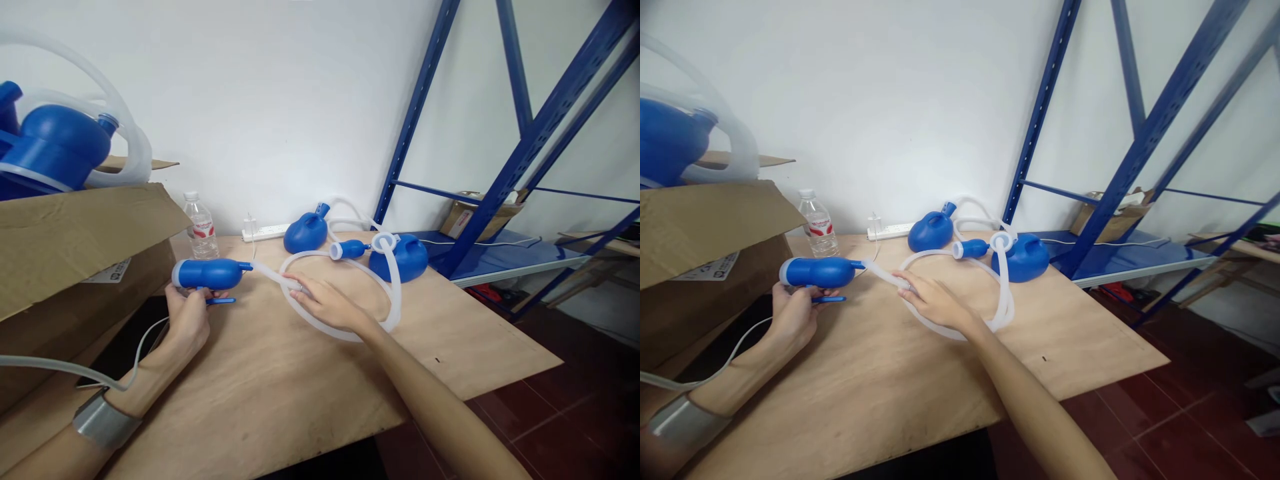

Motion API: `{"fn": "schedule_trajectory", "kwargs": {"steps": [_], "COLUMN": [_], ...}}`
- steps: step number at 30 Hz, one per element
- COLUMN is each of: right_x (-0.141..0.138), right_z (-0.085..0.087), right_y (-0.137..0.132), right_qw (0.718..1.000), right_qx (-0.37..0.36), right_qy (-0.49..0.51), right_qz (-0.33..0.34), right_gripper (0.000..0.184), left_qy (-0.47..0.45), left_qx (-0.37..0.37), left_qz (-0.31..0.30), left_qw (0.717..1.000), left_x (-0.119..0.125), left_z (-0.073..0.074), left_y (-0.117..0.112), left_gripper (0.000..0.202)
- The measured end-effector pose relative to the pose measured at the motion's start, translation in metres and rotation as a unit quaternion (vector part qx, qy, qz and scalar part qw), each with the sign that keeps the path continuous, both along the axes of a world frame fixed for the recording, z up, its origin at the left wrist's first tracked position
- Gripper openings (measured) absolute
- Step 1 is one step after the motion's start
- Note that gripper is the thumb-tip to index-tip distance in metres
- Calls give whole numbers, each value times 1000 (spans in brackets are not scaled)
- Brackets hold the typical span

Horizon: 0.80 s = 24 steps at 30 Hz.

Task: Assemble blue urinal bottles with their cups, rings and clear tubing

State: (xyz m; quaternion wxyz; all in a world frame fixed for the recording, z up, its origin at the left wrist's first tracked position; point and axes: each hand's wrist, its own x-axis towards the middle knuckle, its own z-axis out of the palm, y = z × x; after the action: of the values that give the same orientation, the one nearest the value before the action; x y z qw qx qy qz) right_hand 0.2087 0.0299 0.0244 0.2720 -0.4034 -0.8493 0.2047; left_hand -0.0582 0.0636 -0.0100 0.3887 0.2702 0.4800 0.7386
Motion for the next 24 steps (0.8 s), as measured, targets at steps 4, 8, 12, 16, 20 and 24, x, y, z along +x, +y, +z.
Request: {"fn": "schedule_trajectory", "kwargs": {"steps": [4,8,12,16,20,24], "right_x": [1,1,2,1,-4,-11], "right_z": [0,2,2,-3,-9,-7], "right_y": [0,0,0,1,2,-1], "right_qw": [1000,1000,1000,995,984,981], "right_qx": [0,-3,8,47,77,70], "right_qy": [1,-12,-19,-60,-129,-145], "right_qz": [-3,-4,-18,-59,-92,-106], "right_gripper": [45,44,44,45,45,45], "left_qy": [-15,-16,-15,-4,29,64], "left_qx": [3,-4,-11,11,34,64], "left_qz": [0,-14,-24,-20,-27,-34], "left_qw": [1000,1000,1000,1000,999,995], "left_x": [-1,-1,0,2,5,8], "left_z": [0,1,2,6,10,9], "left_y": [1,1,-1,-3,-7,-13], "left_gripper": [47,44,42,47,52,52]}}
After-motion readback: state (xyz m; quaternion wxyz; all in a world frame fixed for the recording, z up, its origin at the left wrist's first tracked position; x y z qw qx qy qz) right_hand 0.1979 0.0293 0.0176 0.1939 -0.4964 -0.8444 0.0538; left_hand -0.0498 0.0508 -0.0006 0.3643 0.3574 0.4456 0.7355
